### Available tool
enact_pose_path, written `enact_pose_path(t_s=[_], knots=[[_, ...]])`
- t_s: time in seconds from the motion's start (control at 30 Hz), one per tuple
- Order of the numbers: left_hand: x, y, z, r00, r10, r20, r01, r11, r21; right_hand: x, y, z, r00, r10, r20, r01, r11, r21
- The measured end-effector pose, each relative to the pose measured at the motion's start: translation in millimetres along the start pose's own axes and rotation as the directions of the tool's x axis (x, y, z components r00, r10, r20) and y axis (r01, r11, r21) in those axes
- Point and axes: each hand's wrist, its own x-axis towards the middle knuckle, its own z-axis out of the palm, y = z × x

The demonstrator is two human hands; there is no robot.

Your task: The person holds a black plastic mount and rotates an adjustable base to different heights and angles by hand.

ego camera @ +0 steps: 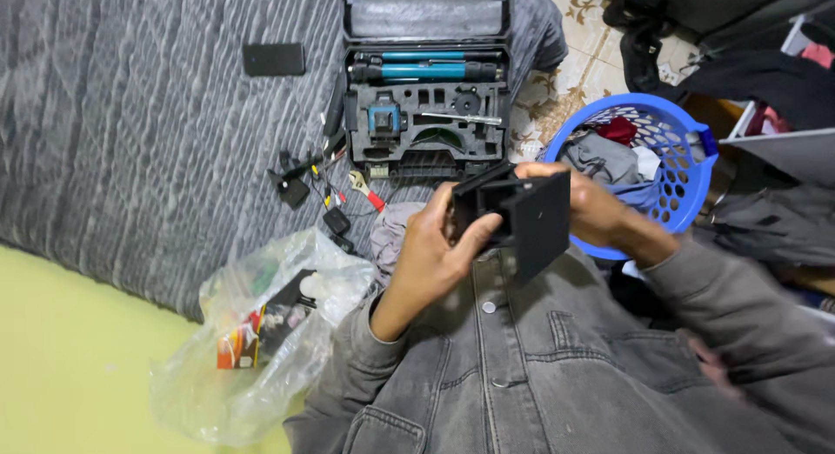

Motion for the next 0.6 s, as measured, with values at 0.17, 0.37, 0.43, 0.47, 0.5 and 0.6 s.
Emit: enact_pose_path(t_s=[0.17,0.37,0.43,0.47,0.5,0.6], knots=[[-8.0,11.9,-2.2,0.994,-0.057,0.096,0.076,0.976,-0.204,0.3,67.7,-6.5,0.985,-0.173,-0.028,0.174,0.950,0.260],[-17.1,17.7,-4.0,0.989,-0.084,0.124,0.096,0.991,-0.094,-7.9,88.1,11.7,0.921,0.266,-0.283,-0.139,0.906,0.399],[-18.5,16.1,-0.8,0.994,-0.057,0.098,0.063,0.996,-0.067,-19.5,95.0,15.5,0.988,-0.068,-0.140,0.093,0.979,0.182],[-18.6,14.7,0.4,0.998,0.007,0.067,-0.007,1.000,0.000,-23.6,100.7,14.9,0.974,-0.224,-0.033,0.226,0.970,0.089],[-18.6,13.6,1.5,0.996,0.073,0.042,-0.076,0.995,0.069,-22.9,108.8,12.4,0.986,-0.158,-0.059,0.165,0.978,0.131],[-18.1,15.3,2.7,0.998,0.020,0.055,-0.029,0.985,0.170,-9.2,140.4,-1.0,0.992,0.119,-0.042,-0.092,0.911,0.401]])
